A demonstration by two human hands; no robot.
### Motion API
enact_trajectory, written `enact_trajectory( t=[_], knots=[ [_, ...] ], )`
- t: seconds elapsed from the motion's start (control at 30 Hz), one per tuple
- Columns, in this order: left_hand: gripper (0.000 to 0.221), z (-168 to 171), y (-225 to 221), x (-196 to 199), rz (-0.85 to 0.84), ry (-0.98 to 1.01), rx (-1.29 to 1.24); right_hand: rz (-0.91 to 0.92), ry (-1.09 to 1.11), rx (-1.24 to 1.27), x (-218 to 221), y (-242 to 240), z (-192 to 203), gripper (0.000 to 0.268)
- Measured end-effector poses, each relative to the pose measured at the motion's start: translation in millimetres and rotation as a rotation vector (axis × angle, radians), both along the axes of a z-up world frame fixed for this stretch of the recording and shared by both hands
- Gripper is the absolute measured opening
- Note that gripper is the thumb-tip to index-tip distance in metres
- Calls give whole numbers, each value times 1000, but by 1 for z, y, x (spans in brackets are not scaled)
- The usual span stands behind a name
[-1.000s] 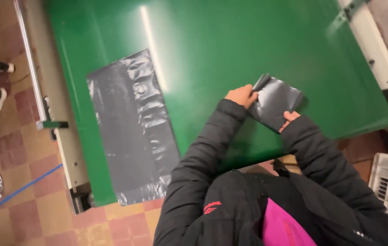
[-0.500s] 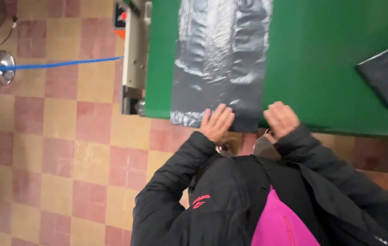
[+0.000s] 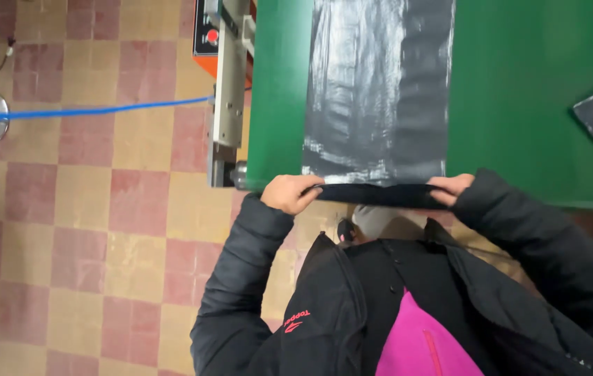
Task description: Fold plastic bags and stack them into a storage crate.
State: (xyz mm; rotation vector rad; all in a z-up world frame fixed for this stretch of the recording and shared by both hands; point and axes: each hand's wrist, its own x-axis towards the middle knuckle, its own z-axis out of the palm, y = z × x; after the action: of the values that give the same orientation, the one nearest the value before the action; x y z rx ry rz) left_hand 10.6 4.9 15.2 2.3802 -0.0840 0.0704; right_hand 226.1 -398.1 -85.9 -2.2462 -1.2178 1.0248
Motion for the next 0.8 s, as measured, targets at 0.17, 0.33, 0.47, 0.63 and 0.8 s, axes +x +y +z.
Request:
enact_trajectory(
  t=[0.17,0.33,0.47,0.63,0.8],
  knots=[
    [22,7,35,113,46,-30,-369,-382,119,459,100,25,26,23],
    [26,-67,88,294,308,-161,-475,-596,-112,480,229,111,59,20],
    [27,-124,120,382,466,-213,-265,-575,-404,558,298,147,15,16],
    [28,-135,120,407,509,-129,-133,-470,-604,577,336,167,-17,14],
    [49,-66,73,393,635,-194,479,-420,-595,227,336,189,23,47]
  ],
)
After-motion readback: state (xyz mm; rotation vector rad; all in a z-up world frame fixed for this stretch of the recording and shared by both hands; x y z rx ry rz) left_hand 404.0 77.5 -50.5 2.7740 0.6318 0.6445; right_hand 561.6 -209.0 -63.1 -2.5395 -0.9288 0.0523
